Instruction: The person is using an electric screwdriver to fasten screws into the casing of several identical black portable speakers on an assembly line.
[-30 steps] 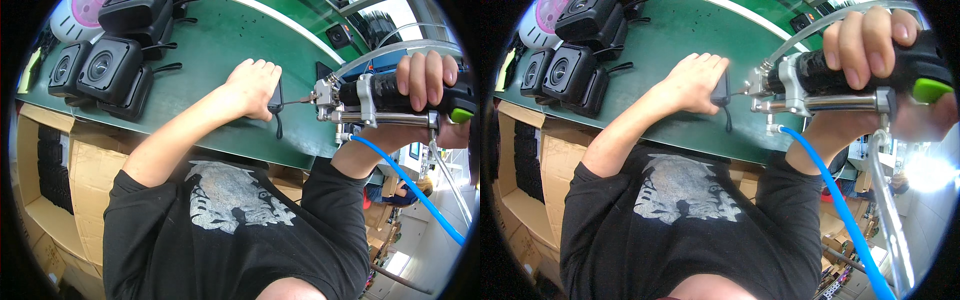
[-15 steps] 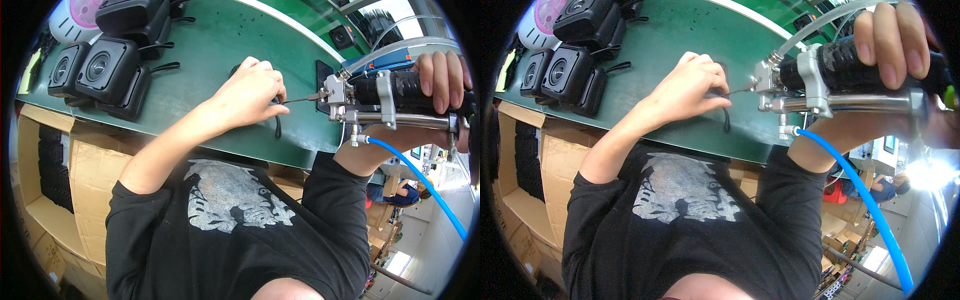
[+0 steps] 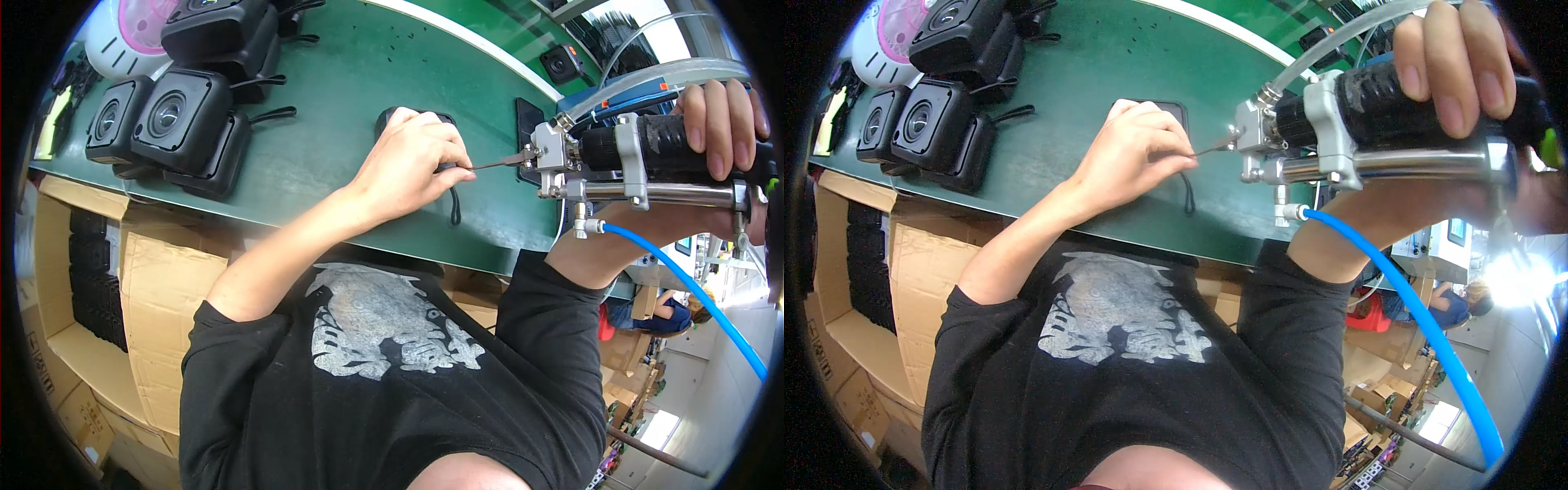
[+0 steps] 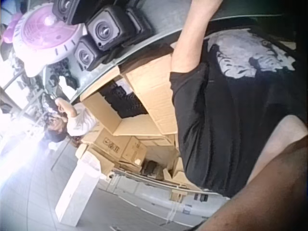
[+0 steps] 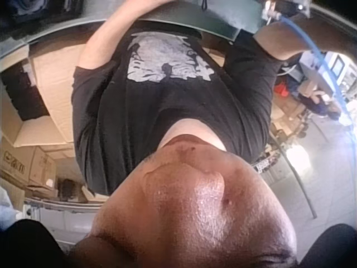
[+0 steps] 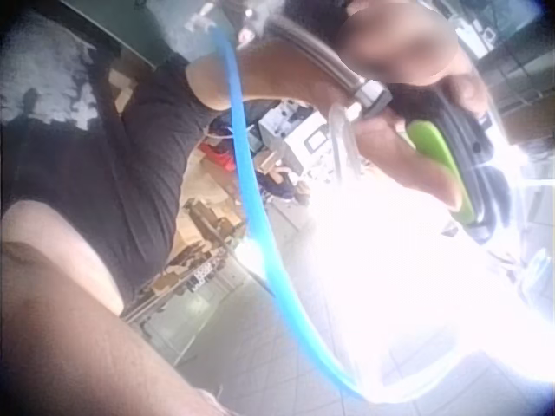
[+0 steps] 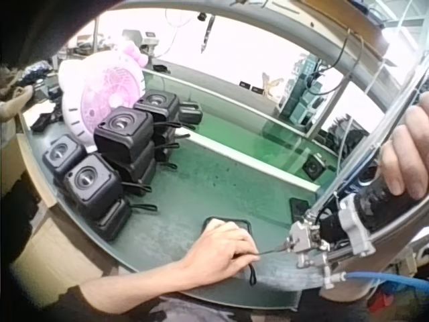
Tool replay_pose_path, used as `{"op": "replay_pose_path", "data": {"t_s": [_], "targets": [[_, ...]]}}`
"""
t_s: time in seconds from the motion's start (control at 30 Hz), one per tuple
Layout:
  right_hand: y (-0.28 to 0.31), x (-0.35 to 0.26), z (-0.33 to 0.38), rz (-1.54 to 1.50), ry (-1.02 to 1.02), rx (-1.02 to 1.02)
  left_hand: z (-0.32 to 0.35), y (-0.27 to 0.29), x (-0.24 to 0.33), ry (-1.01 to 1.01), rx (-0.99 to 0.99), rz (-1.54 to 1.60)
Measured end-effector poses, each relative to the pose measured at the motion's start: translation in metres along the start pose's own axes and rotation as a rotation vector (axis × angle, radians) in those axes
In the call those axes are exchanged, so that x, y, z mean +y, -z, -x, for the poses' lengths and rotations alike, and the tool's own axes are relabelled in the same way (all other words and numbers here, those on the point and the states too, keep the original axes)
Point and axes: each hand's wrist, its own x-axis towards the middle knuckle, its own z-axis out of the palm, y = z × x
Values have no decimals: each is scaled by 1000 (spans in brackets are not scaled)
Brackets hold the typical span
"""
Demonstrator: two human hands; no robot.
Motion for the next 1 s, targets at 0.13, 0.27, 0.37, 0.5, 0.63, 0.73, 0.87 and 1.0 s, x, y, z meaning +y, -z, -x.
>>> {"op": "replay_pose_path", "data": {"t_s": [0.13, 0.27, 0.37, 0.5, 0.63, 0.73, 0.87, 1.0], "targets": [[-3, 1, -2, -6, 1, -7, 0, 2, 2, 1, 5, -107], [-5, 6, -3, -7, -4, -15, -7, 6, -9, -74, 44, -275], [-8, 10, -4, -8, -14, -23, -11, 9, -20, -82, -82, -433], [-13, 18, -6, -9, -26, -36, -15, 8, -25, 58, -262, -362], [-18, 32, -3, -5, -60, -58, -15, 6, -22, 143, -363, -428], [-17, 45, 2, -44, -184, -146, -15, 3, -22, 132, -343, -458], [-16, 53, 10, -80, -97, -181, -15, -2, -22, 117, -318, -508], [-22, 60, 12, -101, -49, -103, -16, 0, -22, 110, -331, -501]]}}
